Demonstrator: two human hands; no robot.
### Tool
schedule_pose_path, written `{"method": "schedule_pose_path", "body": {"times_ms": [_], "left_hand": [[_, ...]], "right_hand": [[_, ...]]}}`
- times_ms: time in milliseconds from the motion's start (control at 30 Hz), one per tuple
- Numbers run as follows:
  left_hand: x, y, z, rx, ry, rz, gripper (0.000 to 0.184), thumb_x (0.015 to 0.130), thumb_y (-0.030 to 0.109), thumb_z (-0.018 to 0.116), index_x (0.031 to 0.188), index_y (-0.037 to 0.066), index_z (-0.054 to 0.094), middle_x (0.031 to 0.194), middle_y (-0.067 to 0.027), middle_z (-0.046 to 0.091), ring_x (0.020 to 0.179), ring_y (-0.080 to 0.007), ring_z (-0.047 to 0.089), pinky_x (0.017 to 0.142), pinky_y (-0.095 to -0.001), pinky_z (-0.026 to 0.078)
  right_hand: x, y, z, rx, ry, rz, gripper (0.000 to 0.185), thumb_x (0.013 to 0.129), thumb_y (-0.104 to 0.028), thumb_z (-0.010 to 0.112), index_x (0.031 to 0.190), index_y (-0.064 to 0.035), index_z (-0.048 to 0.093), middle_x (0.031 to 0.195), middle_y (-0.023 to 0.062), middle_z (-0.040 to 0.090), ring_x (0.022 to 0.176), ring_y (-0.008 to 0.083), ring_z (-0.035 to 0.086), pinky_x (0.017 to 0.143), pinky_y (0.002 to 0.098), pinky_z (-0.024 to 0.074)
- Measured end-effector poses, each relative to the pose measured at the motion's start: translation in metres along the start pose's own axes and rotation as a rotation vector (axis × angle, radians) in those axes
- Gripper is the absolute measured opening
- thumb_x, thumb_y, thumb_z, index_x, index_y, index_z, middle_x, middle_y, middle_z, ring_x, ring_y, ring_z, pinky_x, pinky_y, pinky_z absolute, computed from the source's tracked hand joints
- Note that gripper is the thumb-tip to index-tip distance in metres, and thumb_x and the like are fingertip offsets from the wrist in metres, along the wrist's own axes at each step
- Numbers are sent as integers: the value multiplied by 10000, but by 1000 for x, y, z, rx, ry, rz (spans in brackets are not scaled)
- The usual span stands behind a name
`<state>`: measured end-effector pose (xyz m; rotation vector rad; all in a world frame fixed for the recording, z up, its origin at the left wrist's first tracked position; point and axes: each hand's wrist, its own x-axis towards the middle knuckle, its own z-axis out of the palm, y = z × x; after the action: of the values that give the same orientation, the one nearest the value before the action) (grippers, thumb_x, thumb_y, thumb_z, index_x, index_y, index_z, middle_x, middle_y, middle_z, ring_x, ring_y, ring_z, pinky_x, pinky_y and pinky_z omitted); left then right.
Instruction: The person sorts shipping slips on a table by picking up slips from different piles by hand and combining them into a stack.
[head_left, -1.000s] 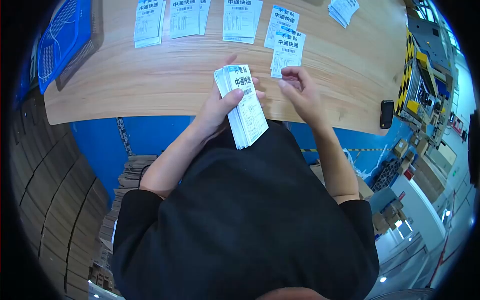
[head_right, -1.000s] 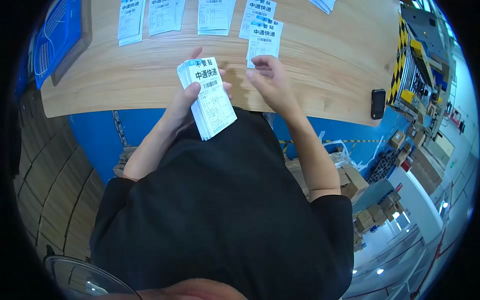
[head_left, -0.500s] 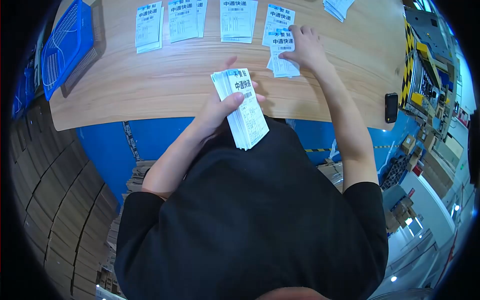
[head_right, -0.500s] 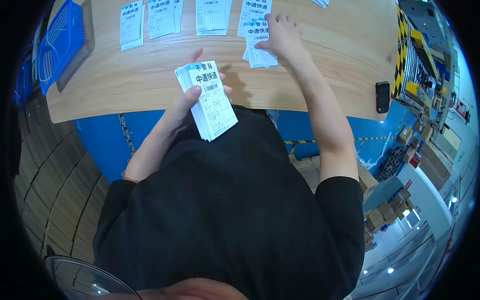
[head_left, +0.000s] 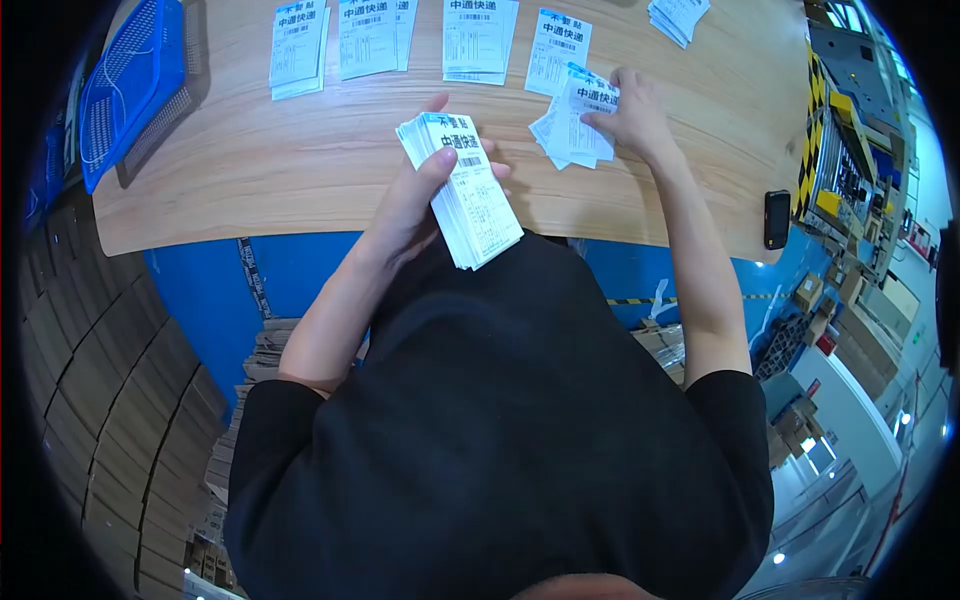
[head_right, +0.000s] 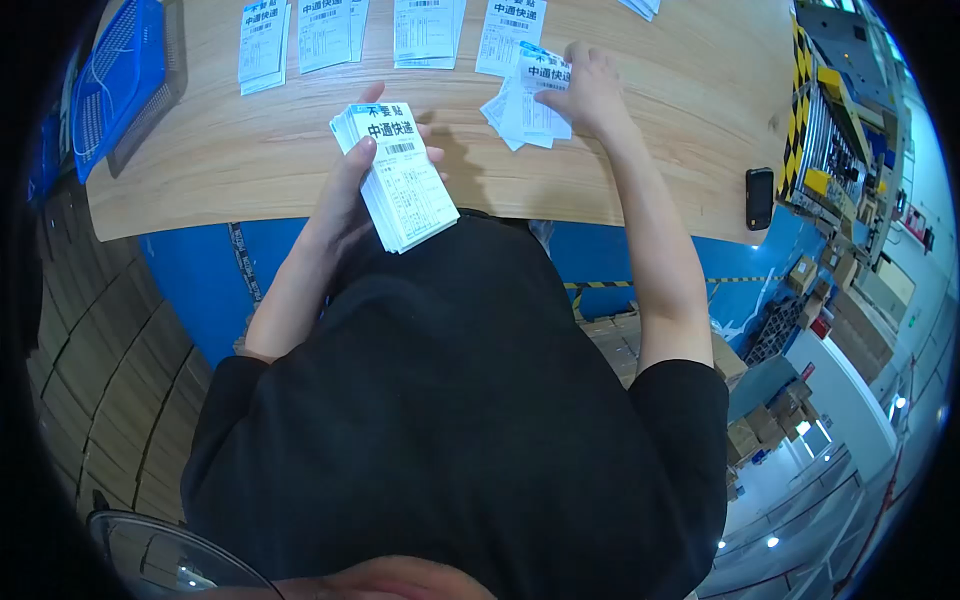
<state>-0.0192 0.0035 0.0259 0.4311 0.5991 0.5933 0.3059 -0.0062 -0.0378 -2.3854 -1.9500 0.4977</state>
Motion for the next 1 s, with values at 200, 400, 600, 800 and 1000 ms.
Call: {"method": "schedule_pose_path", "body": {"times_ms": [200,400,600,800,1000], "left_hand": [[7,-5,-8,-53,24,-45,764,930,304,571,1485,209,55,1197,-204,501,1082,-327,609,892,-496,546],[19,-16,-17,66,79,-117,667,947,391,514,1483,246,145,1244,-202,478,1098,-344,590,886,-541,542],[19,-17,-22,62,82,-160,637,949,387,513,1476,252,180,1247,-202,478,1108,-341,583,873,-542,548],[19,-13,-24,67,69,-138,634,953,396,499,1473,213,185,1234,-215,500,1057,-328,613,863,-513,560],[21,-13,-36,173,102,-203,604,968,381,457,1471,180,189,1231,-217,517,1041,-314,628,845,-475,570]], "right_hand": [[-47,-6,1,427,96,23,414,741,-169,738,1032,-7,492,896,144,592,799,241,574,710,356,474],[-89,-31,20,1045,-114,210,343,820,-15,619,1135,-11,485,818,21,538,676,34,468,564,227,384],[-112,-40,25,724,-244,37,284,815,-47,635,1098,-55,616,747,-6,513,679,79,479,607,249,412],[-105,-74,24,846,-212,-112,276,825,-58,639,1100,-56,617,965,74,523,767,149,530,731,299,454],[-73,-30,12,692,80,271,380,809,-183,703,1129,-10,593,1096,137,568,860,193,584,776,326,479]]}}
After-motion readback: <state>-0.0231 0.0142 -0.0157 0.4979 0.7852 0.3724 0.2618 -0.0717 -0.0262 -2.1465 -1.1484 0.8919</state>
